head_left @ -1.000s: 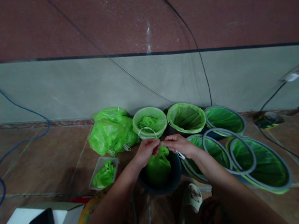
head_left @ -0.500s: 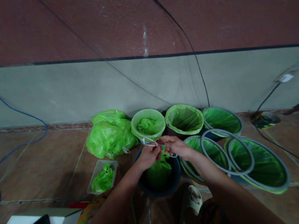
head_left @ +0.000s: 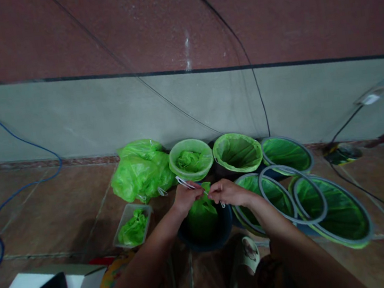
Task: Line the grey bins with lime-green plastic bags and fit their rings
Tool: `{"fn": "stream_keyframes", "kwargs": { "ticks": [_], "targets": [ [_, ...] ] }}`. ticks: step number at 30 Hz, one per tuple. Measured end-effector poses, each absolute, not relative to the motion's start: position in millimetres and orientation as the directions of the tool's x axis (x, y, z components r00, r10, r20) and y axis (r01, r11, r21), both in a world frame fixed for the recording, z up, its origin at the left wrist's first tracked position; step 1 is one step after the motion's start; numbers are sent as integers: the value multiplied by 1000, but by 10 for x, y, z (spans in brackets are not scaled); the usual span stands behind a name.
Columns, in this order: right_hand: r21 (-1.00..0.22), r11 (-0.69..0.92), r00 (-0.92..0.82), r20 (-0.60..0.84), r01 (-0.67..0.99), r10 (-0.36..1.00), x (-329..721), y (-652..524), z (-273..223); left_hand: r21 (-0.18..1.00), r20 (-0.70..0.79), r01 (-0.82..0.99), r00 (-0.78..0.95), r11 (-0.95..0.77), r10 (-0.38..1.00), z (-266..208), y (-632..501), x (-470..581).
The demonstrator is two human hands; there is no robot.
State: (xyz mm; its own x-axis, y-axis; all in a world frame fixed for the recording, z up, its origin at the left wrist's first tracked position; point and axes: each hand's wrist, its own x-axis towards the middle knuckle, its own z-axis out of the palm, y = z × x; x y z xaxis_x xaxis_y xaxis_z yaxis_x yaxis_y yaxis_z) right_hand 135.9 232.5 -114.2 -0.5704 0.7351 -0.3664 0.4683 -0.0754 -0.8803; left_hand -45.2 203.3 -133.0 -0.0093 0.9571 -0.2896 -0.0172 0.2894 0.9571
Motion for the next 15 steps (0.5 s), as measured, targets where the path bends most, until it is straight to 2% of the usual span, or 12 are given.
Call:
{"fn": "stream_keyframes", "kwargs": {
  "ticks": [4,7,11,15],
  "targets": [
    [-843,-48,-564,-399,536,723,1370,2329,-1183,943,-131,313,25,117,991,-1288,2040,-496],
    [-823,29,-511,-324,567,796,1360,2356,-1203,881,-64,472,58,29,996,-1253,2029,-502],
    [-857,103,-446,-156,504,881,1314,2386,-1181,888,36,453,96,-76,995,-1248,2000,-477],
    [-924,42,-465,-152,381,872,1243,2367,-1138,889,184,409,95,-207,978,-1218,1981,-457]
  ]
}}
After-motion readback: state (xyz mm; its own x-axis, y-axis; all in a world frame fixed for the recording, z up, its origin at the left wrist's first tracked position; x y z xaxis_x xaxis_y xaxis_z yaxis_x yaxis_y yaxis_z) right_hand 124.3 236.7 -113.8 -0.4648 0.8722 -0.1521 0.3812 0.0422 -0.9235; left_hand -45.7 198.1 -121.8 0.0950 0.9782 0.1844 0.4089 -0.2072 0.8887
